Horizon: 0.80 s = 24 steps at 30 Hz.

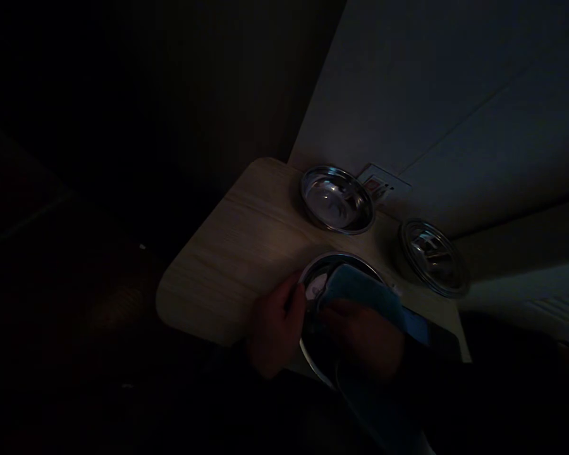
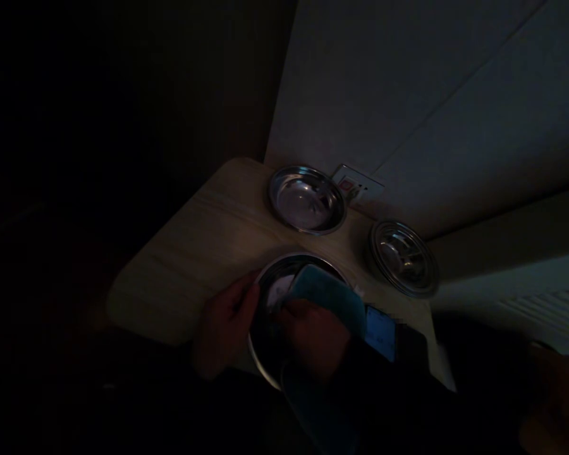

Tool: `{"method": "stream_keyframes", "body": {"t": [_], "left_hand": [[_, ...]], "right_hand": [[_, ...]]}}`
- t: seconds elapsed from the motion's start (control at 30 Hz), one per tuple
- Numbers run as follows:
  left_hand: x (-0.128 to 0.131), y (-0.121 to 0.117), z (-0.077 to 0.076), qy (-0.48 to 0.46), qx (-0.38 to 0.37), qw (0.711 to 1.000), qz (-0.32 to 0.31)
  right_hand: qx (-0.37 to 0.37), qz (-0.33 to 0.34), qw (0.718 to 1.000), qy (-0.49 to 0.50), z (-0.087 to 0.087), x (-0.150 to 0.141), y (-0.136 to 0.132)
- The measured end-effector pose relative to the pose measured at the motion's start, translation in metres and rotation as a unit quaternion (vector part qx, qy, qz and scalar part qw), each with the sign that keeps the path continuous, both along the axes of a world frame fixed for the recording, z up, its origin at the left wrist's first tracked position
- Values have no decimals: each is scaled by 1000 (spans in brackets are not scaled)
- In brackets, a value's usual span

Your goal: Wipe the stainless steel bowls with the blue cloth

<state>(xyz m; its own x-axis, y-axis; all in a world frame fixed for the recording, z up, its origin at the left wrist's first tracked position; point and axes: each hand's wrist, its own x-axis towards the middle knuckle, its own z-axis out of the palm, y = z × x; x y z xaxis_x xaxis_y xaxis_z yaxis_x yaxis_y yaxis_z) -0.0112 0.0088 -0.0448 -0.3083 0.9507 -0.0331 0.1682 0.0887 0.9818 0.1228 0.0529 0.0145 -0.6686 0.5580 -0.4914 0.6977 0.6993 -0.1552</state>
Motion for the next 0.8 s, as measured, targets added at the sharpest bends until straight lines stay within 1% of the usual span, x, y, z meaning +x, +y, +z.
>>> {"method": "stream_keyframes", "body": {"t": [0.07,0.2,0.27,0.4,0.43,0.57,0.63,0.7,0.8], "left_hand": [[-1,0,1,4,3,1000,2],[-2,0,4,10,15,1000,16],[-2,-2,4,15,10,999,26],[-1,-3,4,17,-3,999,38],[-1,-2,3,13,-3,999,35],[-2,-1,1,-10,12,1000,11],[-2,-1,0,-11,15,1000,13],[-1,-1,0,-3,9,1000,21],[0,-3,1,1,8,1000,27]], "right_hand": [[19,1,1000,-1,-2,-4,3],[53,-35,998,4,-3,-17,8],[45,-38,998,6,-1,-20,6],[-2,-31,999,-23,4,-18,-3],[-3,-34,999,-23,4,-18,-3],[43,-57,997,-5,1,-26,7],[55,-67,996,-7,0,-29,10],[29,-62,997,-22,1,-28,6],[-29,-56,997,-39,5,-23,-5]]}}
